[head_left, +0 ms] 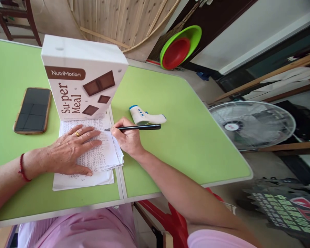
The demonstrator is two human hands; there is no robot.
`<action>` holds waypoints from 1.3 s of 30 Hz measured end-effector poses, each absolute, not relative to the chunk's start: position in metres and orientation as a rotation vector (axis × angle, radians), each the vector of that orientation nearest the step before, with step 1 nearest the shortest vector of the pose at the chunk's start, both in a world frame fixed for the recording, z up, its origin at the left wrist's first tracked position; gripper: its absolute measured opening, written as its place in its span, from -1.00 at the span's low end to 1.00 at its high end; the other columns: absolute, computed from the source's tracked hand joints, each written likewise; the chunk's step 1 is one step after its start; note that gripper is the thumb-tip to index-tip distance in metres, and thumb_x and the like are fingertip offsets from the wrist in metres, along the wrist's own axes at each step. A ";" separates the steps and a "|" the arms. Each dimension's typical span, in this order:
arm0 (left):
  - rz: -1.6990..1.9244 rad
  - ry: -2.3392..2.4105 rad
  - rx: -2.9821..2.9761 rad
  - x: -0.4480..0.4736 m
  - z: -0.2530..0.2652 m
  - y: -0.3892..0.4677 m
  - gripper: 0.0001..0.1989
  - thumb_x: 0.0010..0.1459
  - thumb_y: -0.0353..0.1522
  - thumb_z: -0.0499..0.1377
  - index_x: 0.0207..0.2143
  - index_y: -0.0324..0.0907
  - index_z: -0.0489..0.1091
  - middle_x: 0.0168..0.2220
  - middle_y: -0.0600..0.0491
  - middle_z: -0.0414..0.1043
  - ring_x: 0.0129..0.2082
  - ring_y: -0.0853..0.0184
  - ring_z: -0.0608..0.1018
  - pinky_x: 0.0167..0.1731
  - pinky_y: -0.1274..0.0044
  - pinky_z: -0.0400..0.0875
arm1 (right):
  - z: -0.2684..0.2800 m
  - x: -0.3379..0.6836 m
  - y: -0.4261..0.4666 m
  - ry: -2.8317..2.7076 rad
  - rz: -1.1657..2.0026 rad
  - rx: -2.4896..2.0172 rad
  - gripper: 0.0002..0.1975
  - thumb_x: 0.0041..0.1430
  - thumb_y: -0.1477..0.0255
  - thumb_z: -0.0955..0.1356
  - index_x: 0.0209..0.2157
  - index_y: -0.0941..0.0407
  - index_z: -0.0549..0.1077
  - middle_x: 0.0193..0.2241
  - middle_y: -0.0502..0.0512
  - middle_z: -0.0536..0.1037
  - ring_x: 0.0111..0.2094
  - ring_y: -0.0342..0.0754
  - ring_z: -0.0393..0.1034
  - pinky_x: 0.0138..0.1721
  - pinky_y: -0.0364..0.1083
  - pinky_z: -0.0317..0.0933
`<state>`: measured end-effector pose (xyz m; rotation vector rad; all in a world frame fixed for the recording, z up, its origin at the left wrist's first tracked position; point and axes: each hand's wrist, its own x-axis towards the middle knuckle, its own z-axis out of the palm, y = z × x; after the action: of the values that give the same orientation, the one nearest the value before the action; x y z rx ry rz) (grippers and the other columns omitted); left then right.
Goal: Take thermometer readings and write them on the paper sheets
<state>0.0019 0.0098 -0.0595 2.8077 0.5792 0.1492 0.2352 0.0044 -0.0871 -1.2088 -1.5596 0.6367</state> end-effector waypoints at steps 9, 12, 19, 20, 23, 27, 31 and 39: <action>0.113 0.591 2.811 0.002 -0.058 0.010 -0.17 0.13 0.15 0.13 0.26 -0.23 0.20 0.36 -0.21 0.02 0.36 -0.04 0.08 0.32 0.09 -0.09 | -0.087 0.234 0.004 -1.535 0.643 -1.190 -0.88 0.06 0.42 0.32 -0.52 0.07 0.31 -0.61 -0.13 0.36 -0.57 -0.20 0.21 -0.51 -0.17 0.15; 0.108 0.597 2.809 0.003 -0.058 0.010 -0.17 0.14 0.14 0.14 0.25 -0.23 0.20 0.36 -0.22 0.03 0.36 -0.04 0.07 0.32 0.09 -0.10 | -0.087 0.235 0.004 -1.536 0.646 -1.192 -0.89 0.05 0.43 0.32 -0.52 0.07 0.31 -0.61 -0.13 0.37 -0.57 -0.20 0.21 -0.52 -0.17 0.15; 0.123 0.596 2.793 0.003 -0.058 0.010 -0.17 0.12 0.14 0.15 0.24 -0.23 0.21 0.35 -0.23 0.03 0.36 -0.05 0.08 0.32 0.08 -0.10 | -0.087 0.236 0.004 -1.576 0.634 -1.200 -0.90 0.07 0.42 0.31 -0.50 0.07 0.30 -0.60 -0.12 0.37 -0.56 -0.20 0.22 -0.51 -0.17 0.16; 0.126 0.596 2.793 0.003 -0.058 0.010 -0.17 0.12 0.15 0.15 0.24 -0.22 0.21 0.35 -0.23 0.03 0.36 -0.05 0.08 0.32 0.08 -0.10 | -0.088 0.236 0.004 -1.582 0.629 -1.195 -0.89 0.07 0.42 0.31 -0.50 0.07 0.30 -0.60 -0.12 0.37 -0.56 -0.20 0.22 -0.51 -0.17 0.15; 0.127 0.592 2.795 0.004 -0.059 0.010 -0.18 0.13 0.14 0.14 0.24 -0.22 0.21 0.36 -0.22 0.03 0.36 -0.05 0.08 0.32 0.08 -0.10 | -0.088 0.237 0.004 -1.596 0.624 -1.193 -0.89 0.08 0.42 0.31 -0.49 0.07 0.30 -0.59 -0.12 0.36 -0.56 -0.20 0.22 -0.50 -0.16 0.16; 0.120 0.592 2.802 0.003 -0.059 0.010 -0.18 0.13 0.13 0.15 0.25 -0.23 0.21 0.36 -0.22 0.03 0.36 -0.04 0.08 0.32 0.08 -0.10 | -0.088 0.236 0.005 -1.587 0.640 -1.206 -0.90 0.08 0.43 0.31 -0.50 0.07 0.31 -0.59 -0.12 0.37 -0.55 -0.20 0.22 -0.48 -0.17 0.19; 0.114 0.591 2.810 0.002 -0.059 0.011 -0.18 0.14 0.13 0.14 0.26 -0.23 0.20 0.36 -0.23 0.03 0.36 -0.05 0.08 0.31 0.07 -0.10 | -0.087 0.235 0.005 -1.558 0.662 -1.172 -0.89 0.07 0.44 0.32 -0.50 0.07 0.30 -0.60 -0.13 0.36 -0.56 -0.21 0.20 -0.50 -0.17 0.18; 0.126 0.580 2.816 0.002 -0.059 0.010 -0.19 0.17 0.14 0.09 0.25 -0.24 0.21 0.35 -0.23 0.04 0.35 -0.05 0.09 0.31 0.07 -0.10 | -0.087 0.234 0.004 -1.532 0.654 -1.197 -0.88 0.06 0.42 0.32 -0.51 0.07 0.30 -0.60 -0.13 0.35 -0.56 -0.20 0.19 -0.49 -0.16 0.18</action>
<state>0.0017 0.0104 -0.0590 2.8156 0.5801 0.1261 0.2342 0.0044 -0.0866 -1.1975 -1.5325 0.6537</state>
